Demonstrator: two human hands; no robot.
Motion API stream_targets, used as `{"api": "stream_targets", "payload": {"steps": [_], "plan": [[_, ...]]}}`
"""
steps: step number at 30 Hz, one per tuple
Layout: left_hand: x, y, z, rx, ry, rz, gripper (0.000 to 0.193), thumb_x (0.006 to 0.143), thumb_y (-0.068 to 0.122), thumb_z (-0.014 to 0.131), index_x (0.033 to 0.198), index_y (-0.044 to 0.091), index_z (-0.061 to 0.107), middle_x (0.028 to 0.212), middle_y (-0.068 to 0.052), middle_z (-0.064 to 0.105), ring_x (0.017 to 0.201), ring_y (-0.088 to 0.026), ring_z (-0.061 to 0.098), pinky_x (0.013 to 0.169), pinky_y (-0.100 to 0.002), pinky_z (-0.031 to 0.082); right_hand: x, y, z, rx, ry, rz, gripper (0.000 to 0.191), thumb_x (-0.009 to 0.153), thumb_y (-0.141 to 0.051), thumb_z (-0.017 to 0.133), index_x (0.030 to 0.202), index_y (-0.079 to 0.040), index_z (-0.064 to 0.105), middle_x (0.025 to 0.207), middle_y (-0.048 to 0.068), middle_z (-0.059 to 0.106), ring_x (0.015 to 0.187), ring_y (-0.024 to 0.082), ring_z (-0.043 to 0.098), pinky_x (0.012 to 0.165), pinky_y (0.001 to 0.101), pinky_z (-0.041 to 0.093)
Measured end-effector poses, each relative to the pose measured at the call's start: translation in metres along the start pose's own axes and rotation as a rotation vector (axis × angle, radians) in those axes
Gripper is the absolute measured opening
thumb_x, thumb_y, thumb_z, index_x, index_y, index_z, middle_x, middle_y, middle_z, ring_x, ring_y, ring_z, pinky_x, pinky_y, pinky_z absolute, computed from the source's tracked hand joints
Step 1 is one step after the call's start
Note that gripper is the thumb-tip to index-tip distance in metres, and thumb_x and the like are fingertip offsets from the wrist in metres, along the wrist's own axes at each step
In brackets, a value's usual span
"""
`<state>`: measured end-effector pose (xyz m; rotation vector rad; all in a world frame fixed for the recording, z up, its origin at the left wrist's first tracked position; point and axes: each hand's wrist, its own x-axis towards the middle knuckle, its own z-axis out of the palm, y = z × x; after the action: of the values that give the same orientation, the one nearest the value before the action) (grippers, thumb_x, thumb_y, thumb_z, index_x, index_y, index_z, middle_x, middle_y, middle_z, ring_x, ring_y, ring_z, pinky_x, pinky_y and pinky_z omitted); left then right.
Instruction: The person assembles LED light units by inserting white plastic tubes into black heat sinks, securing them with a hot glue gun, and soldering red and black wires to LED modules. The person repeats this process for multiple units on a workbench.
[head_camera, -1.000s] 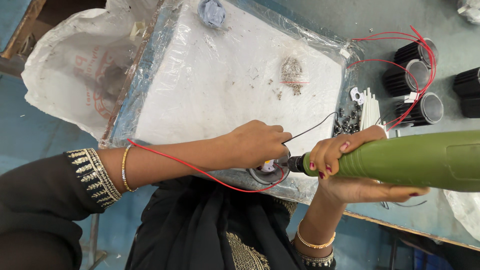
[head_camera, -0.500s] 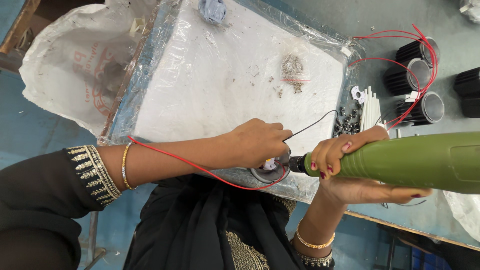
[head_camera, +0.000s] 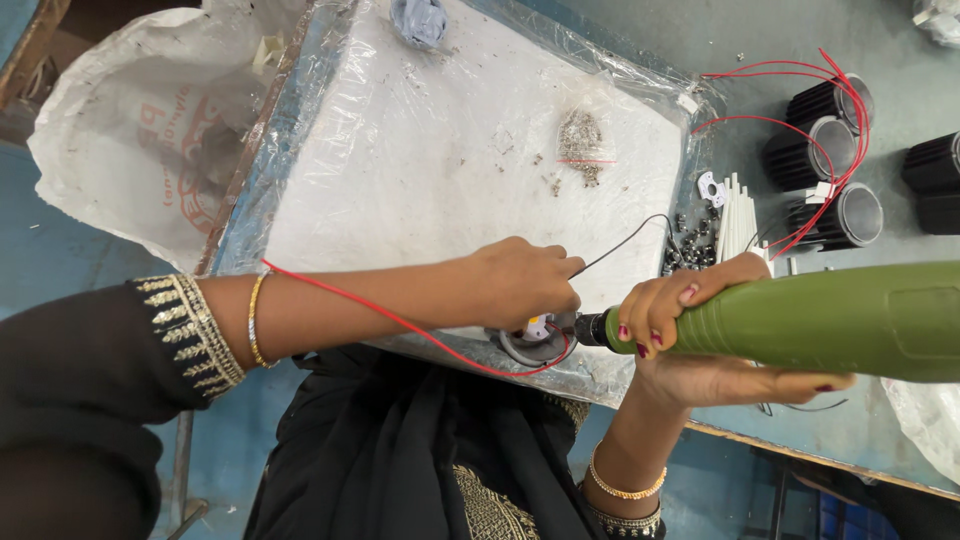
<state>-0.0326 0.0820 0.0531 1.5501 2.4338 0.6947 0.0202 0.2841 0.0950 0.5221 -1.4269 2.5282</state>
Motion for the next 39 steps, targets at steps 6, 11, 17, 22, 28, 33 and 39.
{"api": "stream_targets", "payload": {"steps": [6,11,17,22,28,33,39], "plan": [[-0.016,0.015,0.010,-0.004,0.212,-0.059,0.027,0.067,0.012,0.082,0.093,0.014,0.076,0.106,-0.008,0.060,0.103,-0.026,0.060,0.071,-0.039,0.056,-0.002,0.001,0.002,-0.019,0.015,-0.012,0.106,0.071,-0.100,0.028,0.087,0.003,0.048,0.044,0.013,0.045,0.027,0.022,0.040,0.034,0.0400,0.040],[-0.017,0.014,0.018,0.036,0.302,-0.094,0.029,0.060,0.010,0.081,0.086,0.006,0.071,0.105,-0.009,0.060,0.101,-0.027,0.060,0.069,-0.038,0.056,0.003,0.009,-0.004,-0.023,0.009,-0.005,0.106,0.071,-0.100,0.027,0.085,0.003,0.047,0.043,0.013,0.045,0.027,0.022,0.040,0.034,0.0392,0.040],[-0.016,0.023,0.022,0.095,0.306,-0.188,0.029,0.059,0.009,0.080,0.087,0.005,0.071,0.107,-0.011,0.060,0.099,-0.029,0.060,0.068,-0.037,0.057,0.002,0.011,-0.007,-0.040,0.017,-0.020,0.106,0.070,-0.101,0.027,0.084,0.003,0.047,0.044,0.013,0.045,0.032,0.023,0.040,0.035,0.0388,0.040],[-0.017,0.028,0.023,0.091,0.335,-0.242,0.029,0.063,0.009,0.079,0.091,0.004,0.071,0.109,-0.012,0.058,0.099,-0.030,0.060,0.069,-0.037,0.057,0.003,0.012,-0.006,-0.050,0.018,-0.025,0.105,0.071,-0.100,0.027,0.085,0.002,0.047,0.044,0.013,0.045,0.033,0.023,0.040,0.036,0.0384,0.040],[-0.019,0.022,0.019,-0.008,0.323,-0.242,0.035,0.064,0.007,0.080,0.098,0.011,0.072,0.109,-0.014,0.058,0.098,-0.033,0.060,0.068,-0.040,0.056,0.010,0.009,0.004,-0.059,0.032,-0.039,0.102,0.076,-0.098,0.022,0.082,0.001,0.046,0.044,0.011,0.042,0.031,0.020,0.039,0.035,0.0367,0.038],[-0.017,0.018,0.016,-0.049,0.263,-0.267,0.049,0.060,0.008,0.082,0.107,0.010,0.070,0.112,-0.015,0.057,0.101,-0.034,0.060,0.070,-0.042,0.058,0.031,-0.020,0.001,-0.279,0.018,-0.072,0.100,0.079,-0.098,0.025,0.082,0.001,0.045,0.047,0.007,0.037,0.033,0.020,0.039,0.034,0.0351,0.036],[-0.016,0.021,0.019,-0.012,0.221,-0.265,0.045,0.066,0.009,0.081,0.109,0.008,0.069,0.112,-0.016,0.057,0.102,-0.034,0.060,0.070,-0.043,0.058,0.081,-0.049,-0.017,-0.225,-0.181,-0.098,0.083,0.097,-0.081,0.031,0.095,0.001,0.043,0.059,0.012,0.036,0.042,0.021,0.037,0.043,0.0381,0.036]]}}
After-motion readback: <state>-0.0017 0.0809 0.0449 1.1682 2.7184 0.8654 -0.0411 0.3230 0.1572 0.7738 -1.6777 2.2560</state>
